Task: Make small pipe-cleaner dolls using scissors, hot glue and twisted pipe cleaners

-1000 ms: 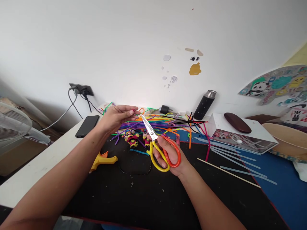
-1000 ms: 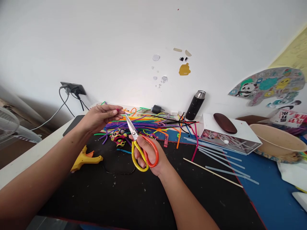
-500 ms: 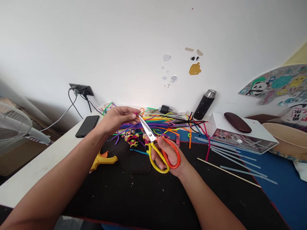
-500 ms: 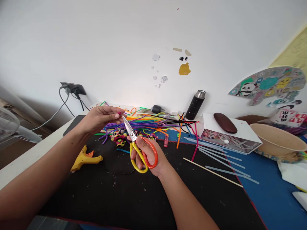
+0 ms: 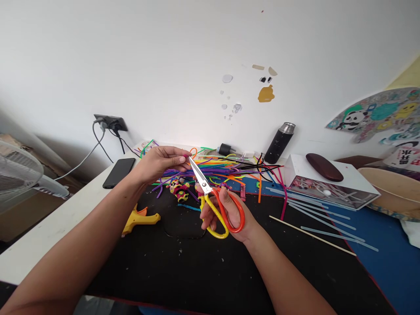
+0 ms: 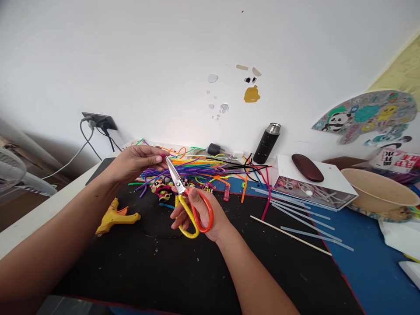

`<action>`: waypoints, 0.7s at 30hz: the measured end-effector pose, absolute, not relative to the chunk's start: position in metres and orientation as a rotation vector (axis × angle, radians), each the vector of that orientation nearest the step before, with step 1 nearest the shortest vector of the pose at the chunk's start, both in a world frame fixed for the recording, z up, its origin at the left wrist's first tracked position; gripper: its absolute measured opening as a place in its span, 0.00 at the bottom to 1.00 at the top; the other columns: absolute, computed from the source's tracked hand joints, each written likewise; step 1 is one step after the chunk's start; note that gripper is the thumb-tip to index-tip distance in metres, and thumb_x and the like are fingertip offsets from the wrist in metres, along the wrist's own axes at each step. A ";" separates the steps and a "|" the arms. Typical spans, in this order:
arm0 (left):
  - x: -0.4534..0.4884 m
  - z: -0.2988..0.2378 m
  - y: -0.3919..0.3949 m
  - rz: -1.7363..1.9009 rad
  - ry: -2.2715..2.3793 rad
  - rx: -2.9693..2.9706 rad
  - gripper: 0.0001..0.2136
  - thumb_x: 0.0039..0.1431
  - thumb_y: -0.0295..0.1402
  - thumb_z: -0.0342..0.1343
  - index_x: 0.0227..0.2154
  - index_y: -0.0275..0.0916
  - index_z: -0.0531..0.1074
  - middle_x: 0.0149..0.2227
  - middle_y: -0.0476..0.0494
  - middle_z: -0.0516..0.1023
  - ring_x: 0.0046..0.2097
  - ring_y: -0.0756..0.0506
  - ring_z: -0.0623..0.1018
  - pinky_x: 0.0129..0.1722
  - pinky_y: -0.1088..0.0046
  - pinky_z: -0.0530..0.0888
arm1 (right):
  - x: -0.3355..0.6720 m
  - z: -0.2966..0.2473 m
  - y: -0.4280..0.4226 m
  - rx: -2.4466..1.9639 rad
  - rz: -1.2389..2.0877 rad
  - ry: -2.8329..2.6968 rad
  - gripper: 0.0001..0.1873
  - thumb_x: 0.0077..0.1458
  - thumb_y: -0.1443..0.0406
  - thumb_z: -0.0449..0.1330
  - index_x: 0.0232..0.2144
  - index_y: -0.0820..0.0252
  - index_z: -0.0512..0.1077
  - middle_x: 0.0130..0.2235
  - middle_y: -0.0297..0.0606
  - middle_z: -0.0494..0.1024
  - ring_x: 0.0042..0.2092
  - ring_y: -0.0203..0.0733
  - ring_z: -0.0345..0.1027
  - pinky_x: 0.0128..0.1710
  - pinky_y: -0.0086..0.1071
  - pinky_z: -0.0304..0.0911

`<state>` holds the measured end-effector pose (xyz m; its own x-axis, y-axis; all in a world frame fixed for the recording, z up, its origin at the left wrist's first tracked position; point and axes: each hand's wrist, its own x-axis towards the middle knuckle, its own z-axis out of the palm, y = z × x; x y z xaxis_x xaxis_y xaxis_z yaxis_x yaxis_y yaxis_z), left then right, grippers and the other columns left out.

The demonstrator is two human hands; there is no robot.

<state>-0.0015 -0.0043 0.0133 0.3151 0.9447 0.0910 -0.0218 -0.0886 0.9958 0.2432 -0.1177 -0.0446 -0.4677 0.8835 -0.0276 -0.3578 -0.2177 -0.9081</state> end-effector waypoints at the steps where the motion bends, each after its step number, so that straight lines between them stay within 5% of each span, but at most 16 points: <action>1: -0.002 0.014 -0.004 1.036 0.916 1.408 0.14 0.49 0.35 0.77 0.40 0.38 0.87 0.33 0.39 0.88 0.34 0.45 0.86 0.37 0.75 0.84 | 0.243 -0.044 -0.118 -0.715 1.818 -1.137 0.45 0.56 0.32 0.59 0.56 0.62 0.78 0.31 0.42 0.82 0.27 0.44 0.80 0.24 0.28 0.68; 21: -0.001 0.016 -0.005 1.035 0.906 1.406 0.15 0.47 0.36 0.78 0.38 0.37 0.87 0.33 0.40 0.88 0.34 0.45 0.86 0.37 0.74 0.84 | 0.242 -0.044 -0.119 -0.551 1.894 -1.149 0.50 0.51 0.31 0.62 0.62 0.59 0.73 0.39 0.47 0.86 0.37 0.49 0.85 0.33 0.31 0.75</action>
